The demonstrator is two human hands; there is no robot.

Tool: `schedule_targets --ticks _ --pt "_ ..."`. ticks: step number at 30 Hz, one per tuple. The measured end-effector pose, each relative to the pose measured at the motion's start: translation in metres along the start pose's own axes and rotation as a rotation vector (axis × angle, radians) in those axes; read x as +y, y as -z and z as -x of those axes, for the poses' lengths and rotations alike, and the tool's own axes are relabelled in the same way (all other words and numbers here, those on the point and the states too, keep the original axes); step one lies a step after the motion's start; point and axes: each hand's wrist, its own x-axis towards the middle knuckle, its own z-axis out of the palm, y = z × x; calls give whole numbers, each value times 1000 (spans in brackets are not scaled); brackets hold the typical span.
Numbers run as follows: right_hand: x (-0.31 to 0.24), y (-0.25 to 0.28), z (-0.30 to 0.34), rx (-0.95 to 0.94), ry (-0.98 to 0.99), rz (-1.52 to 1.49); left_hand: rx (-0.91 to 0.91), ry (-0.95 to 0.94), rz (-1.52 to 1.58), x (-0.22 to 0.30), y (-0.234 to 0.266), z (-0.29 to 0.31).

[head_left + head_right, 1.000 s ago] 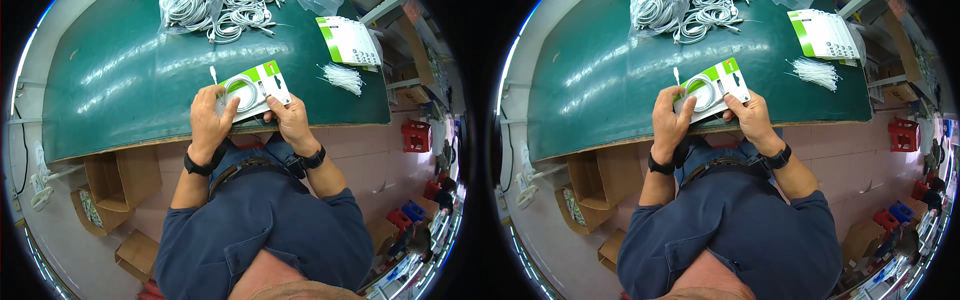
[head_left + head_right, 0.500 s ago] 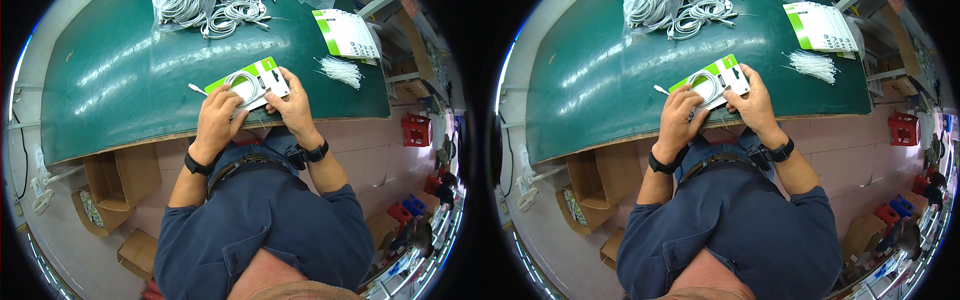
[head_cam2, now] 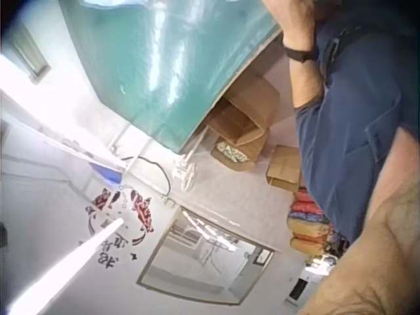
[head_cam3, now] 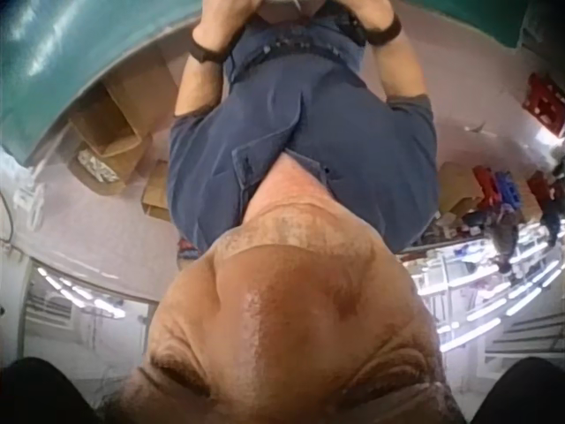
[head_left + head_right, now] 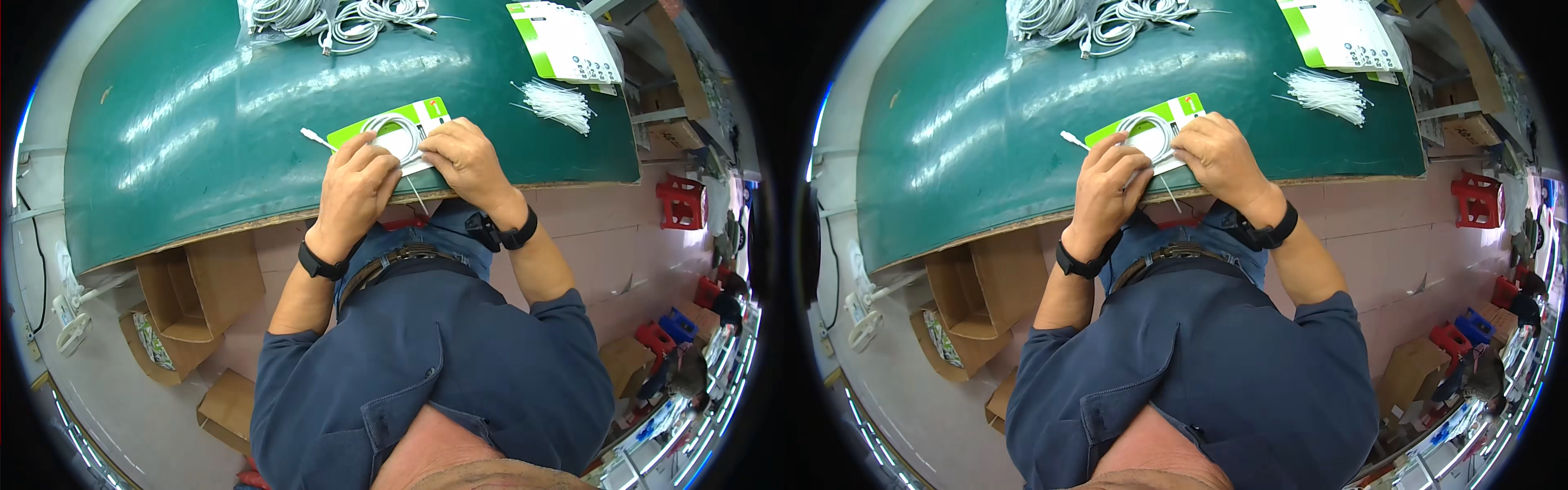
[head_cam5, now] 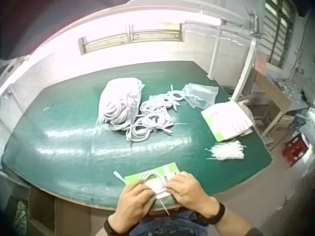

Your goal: Packaging coiled white wires into plastic bags and applying cardboard labels.

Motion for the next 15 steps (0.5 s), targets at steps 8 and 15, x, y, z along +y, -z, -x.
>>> schedule_targets --ticks 8,15 --pt "10 -4 -10 -76 170 -125 26 -1 92 -7 -10 -1" --pt "13 -5 -9 -105 173 -179 -2 12 113 -6 -1 1"
